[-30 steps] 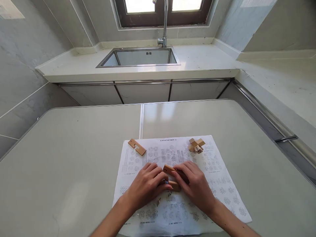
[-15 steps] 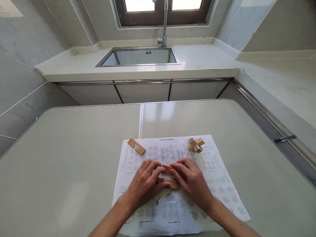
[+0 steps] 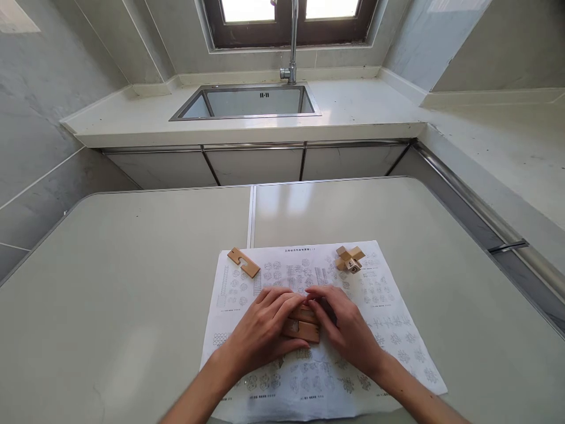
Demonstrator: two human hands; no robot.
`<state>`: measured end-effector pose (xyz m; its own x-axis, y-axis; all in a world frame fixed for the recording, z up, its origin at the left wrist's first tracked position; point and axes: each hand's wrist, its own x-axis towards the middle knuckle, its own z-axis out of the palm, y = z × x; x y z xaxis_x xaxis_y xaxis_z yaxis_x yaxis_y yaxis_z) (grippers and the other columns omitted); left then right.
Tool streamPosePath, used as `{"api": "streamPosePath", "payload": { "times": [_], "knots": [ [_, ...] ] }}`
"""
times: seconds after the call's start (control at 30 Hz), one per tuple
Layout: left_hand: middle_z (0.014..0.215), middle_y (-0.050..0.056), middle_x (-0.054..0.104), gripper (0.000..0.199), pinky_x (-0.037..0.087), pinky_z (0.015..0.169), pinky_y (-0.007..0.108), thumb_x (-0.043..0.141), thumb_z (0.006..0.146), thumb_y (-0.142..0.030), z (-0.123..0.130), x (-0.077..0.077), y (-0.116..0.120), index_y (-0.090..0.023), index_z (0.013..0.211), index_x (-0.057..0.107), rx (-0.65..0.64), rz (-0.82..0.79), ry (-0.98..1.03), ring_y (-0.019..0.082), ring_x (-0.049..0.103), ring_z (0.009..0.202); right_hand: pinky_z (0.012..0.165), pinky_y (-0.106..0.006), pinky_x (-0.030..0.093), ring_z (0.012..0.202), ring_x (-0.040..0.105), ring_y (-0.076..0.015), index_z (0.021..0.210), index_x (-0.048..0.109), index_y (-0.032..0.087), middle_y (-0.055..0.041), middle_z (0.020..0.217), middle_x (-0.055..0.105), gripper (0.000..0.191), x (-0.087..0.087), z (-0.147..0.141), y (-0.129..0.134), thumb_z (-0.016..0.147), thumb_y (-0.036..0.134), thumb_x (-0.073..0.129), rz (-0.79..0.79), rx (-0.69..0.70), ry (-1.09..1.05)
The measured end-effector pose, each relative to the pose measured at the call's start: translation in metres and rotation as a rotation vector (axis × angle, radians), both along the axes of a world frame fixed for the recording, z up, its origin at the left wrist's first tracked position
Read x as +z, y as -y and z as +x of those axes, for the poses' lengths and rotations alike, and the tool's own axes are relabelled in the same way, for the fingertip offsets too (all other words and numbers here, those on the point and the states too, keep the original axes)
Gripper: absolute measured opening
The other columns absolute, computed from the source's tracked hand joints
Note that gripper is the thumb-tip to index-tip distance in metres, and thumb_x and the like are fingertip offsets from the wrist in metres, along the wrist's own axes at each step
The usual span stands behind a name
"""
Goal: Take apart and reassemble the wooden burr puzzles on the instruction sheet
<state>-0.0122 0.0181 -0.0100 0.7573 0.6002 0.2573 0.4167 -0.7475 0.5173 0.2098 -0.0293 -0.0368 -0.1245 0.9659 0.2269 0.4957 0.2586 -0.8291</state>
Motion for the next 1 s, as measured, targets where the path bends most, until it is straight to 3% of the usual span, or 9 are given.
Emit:
{"api": "streamPosePath", "payload": {
  "times": [0.23,0.47,0.77,1.0],
  "knots": [
    [0.116,0.011,0.073,0.066,0.055,0.096,0.045,0.086,0.084,-0.046,-0.0002,-0.0032,0.0016,-0.02,0.134,0.053,0.038,0.067,0.014,0.03,0.066,0.108,0.091,-0.042,0.058,0.102,0.069,-0.0257,0.124,0.062,0.024,-0.0087,0.109,0.073,0.019,0.0042,-0.0012,0.0008,0.108,0.022,0.051,-0.023,-0.013,-0.049],
    [0.111,0.011,0.072,0.068,0.052,0.093,0.047,0.085,0.083,-0.052,-0.0013,-0.0053,-0.0005,-0.019,0.132,0.052,0.107,0.124,-0.016,0.031,0.066,0.101,0.084,-0.042,0.056,0.096,0.068,-0.0269,0.115,0.062,0.022,-0.0087,0.103,0.07,0.013,-0.0006,0.0009,0.0008,0.106,0.022,0.053,0.057,-0.177,0.089],
    [0.119,0.012,0.071,0.072,0.054,0.094,0.047,0.089,0.081,-0.047,-0.001,-0.0031,-0.0008,-0.018,0.133,0.05,0.075,0.12,-0.013,0.032,0.064,0.105,0.084,-0.037,0.058,0.096,0.069,-0.0233,0.119,0.06,0.025,-0.0063,0.105,0.07,0.017,0.0047,-0.0034,0.0024,0.107,0.018,0.05,0.035,-0.039,0.002],
    [0.116,0.012,0.072,0.063,0.055,0.092,0.046,0.087,0.083,-0.048,-0.0007,-0.003,-0.0011,-0.018,0.127,0.054,0.069,0.116,-0.007,0.031,0.065,0.103,0.084,-0.037,0.059,0.096,0.069,-0.0229,0.12,0.06,0.026,-0.0062,0.106,0.07,0.017,0.005,-0.003,0.0026,0.107,0.019,0.051,0.015,-0.029,-0.017]
  ]
}}
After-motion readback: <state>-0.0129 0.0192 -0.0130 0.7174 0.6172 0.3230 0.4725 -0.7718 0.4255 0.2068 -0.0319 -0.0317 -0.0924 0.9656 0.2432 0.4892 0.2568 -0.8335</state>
